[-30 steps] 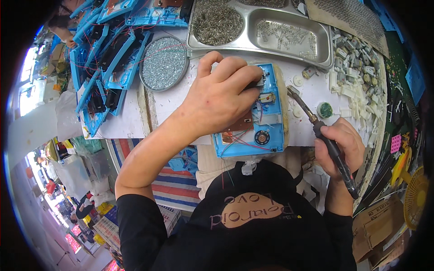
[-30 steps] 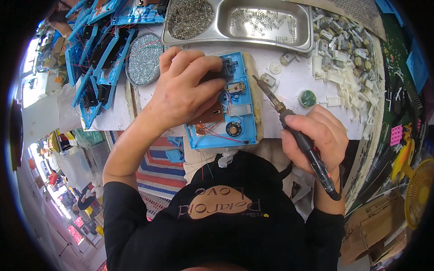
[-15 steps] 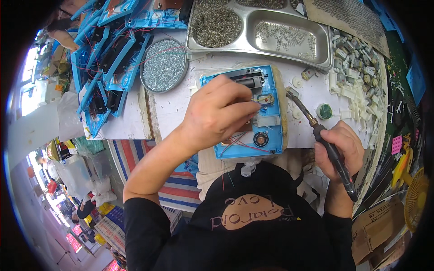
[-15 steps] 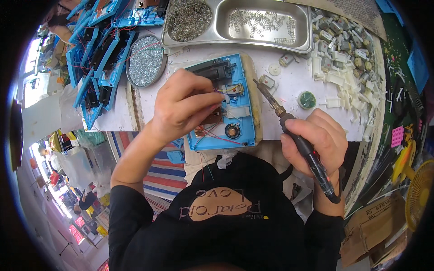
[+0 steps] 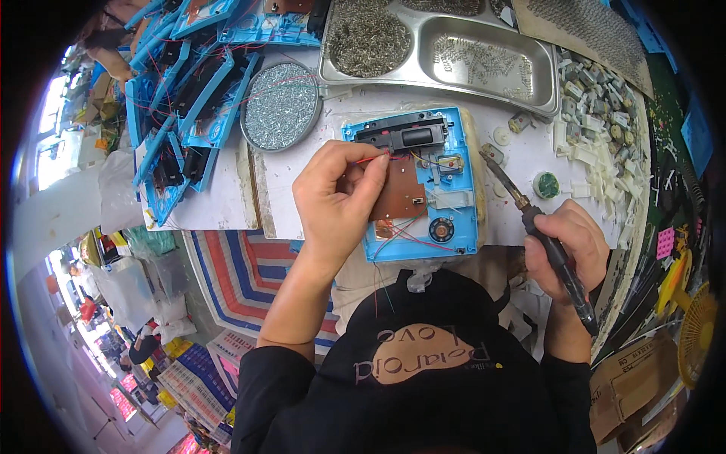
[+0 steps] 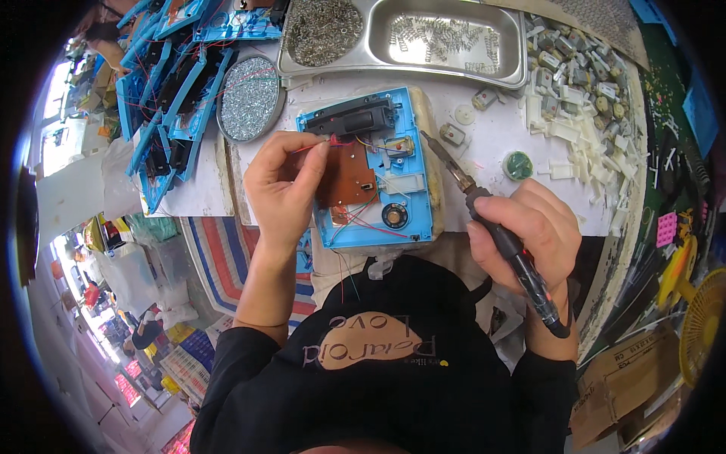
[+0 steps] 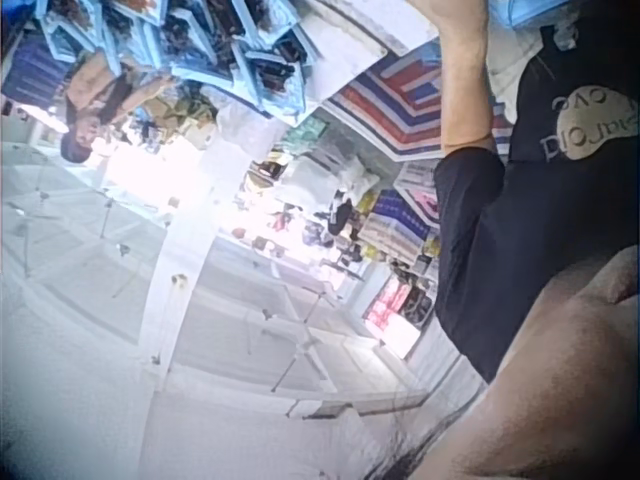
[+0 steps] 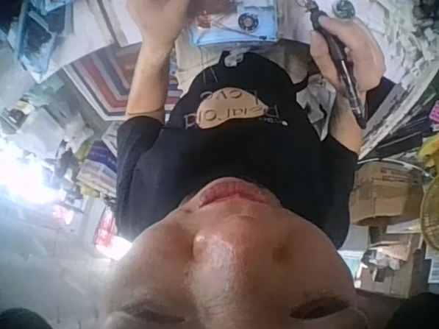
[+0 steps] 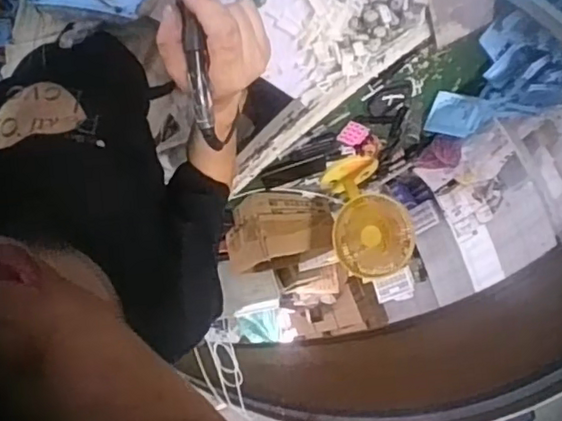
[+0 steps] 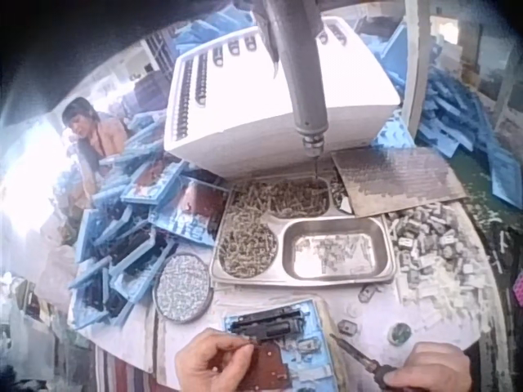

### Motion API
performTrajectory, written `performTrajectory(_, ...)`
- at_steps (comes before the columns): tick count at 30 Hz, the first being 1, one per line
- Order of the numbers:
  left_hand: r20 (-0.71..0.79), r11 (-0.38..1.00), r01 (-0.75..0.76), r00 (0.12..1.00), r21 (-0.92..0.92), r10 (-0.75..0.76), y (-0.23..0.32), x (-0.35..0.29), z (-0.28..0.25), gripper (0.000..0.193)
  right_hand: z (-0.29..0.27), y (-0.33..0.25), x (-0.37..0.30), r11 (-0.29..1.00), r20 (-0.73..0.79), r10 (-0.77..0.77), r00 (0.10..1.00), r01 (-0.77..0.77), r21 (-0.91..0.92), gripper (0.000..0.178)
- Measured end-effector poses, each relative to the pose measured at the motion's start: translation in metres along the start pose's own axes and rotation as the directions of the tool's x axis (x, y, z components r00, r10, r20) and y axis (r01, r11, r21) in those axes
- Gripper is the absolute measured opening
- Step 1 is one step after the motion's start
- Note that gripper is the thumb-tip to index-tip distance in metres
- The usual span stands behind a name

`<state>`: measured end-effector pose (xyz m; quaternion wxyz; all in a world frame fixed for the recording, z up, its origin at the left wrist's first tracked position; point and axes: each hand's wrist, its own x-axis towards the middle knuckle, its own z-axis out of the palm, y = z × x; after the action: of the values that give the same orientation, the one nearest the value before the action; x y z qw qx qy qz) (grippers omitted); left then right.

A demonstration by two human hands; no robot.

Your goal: The recorder assembles a blue electronic device, soldering internal wires, fitting the plastic casing, and securing it with an electric screwdriver.

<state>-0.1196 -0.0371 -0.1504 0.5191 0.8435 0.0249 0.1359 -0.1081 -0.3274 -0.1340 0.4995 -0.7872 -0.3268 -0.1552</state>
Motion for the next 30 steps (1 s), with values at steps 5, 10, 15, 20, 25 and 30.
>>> performTrajectory(5, 0.051, 0.976, -0.057, 0.996, -0.211, 0.069, -0.004, -0.002, 0.011, 0.009, 0.003, -0.001, 0.002, 1.000, -0.005, 0.002, 1.000, -0.002, 0.007, 0.031)
performTrajectory(10, 0.160, 0.912, 0.172, 0.980, -0.372, -0.119, 0.007, -0.001, 0.019, 0.007, 0.006, 0.001, 0.004, 1.000, -0.003, -0.008, 1.000, 0.008, 0.017, 0.031)
performTrajectory(15, 0.135, 0.948, 0.087, 0.990, -0.305, -0.048, -0.002, 0.002, 0.018, 0.006, 0.016, 0.000, 0.006, 0.981, -0.047, 0.159, 0.986, -0.153, 0.119, 0.041)
performTrajectory(20, 0.144, 0.963, 0.068, 0.989, -0.262, -0.030, -0.002, 0.004, 0.016, 0.007, 0.044, -0.005, 0.035, 0.897, 0.055, 0.352, 0.935, -0.353, 0.266, 0.052)
performTrajectory(25, 0.206, 0.823, 0.332, 0.942, -0.462, -0.264, 0.016, 0.003, 0.019, 0.014, 0.078, 0.000, 0.070, 0.845, 0.127, 0.373, 0.919, -0.393, 0.364, 0.058)
performTrajectory(30, 0.207, 0.897, 0.295, 0.949, -0.331, -0.236, 0.007, 0.002, 0.016, 0.013, 0.088, 0.002, 0.071, 0.856, 0.125, 0.376, 0.918, -0.396, 0.333, 0.059)
